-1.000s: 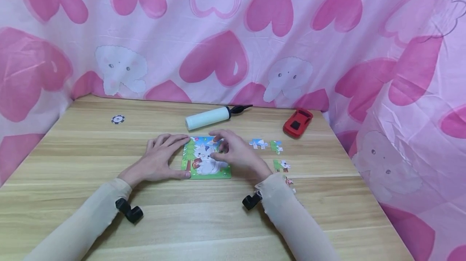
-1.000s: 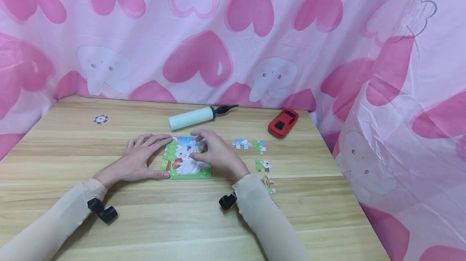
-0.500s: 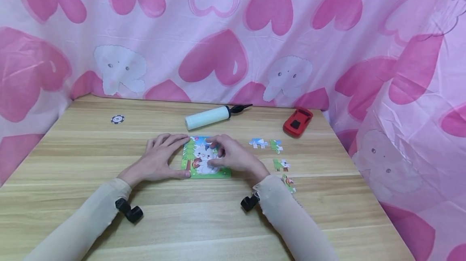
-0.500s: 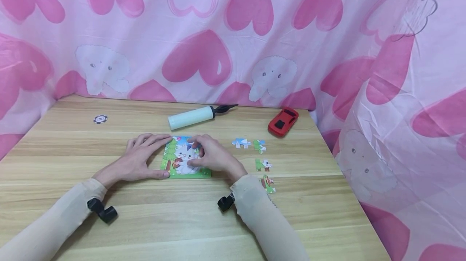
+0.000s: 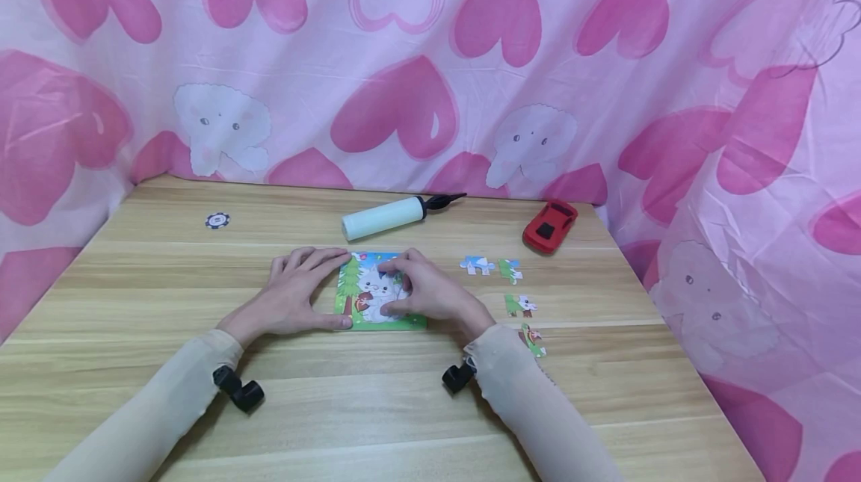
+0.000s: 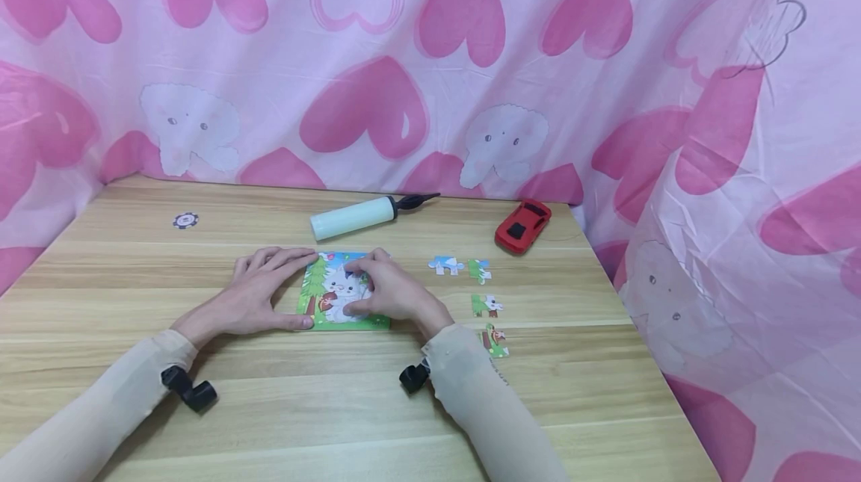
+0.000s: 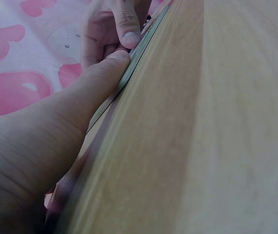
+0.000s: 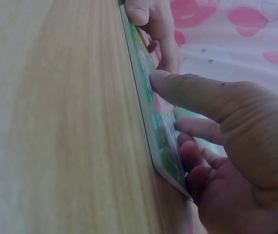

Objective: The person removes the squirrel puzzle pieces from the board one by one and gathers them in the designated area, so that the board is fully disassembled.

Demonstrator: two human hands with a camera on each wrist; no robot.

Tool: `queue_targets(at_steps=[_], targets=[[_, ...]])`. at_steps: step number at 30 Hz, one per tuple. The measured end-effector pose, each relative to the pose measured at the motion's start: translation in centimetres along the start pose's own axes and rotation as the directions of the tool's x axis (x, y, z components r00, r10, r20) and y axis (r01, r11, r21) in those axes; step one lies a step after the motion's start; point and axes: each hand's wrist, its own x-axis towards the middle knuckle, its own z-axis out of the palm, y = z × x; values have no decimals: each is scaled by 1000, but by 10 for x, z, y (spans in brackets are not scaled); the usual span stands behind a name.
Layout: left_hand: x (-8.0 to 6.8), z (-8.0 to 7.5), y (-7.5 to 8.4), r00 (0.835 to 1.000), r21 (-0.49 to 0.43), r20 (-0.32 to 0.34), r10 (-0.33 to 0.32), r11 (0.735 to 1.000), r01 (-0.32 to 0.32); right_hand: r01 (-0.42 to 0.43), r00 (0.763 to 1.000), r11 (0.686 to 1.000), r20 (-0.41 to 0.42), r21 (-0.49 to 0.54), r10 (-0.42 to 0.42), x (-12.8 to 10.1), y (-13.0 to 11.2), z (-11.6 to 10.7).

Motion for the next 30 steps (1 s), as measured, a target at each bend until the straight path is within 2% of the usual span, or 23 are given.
queue_targets(at_steps=[11,18,30], targets=[[1,0,0,1000,5,0,4,1000,-4,-20,1000,1000,6,-16,20,2,0,1],[0,0,0,1000,1,-6,8,1000,-8,-49,999,999,13,23,49,3,-1,1],[0,0,-1,1000,1,-5,6,1000,-6,-41,999,998,6,41,41,3,0,2]])
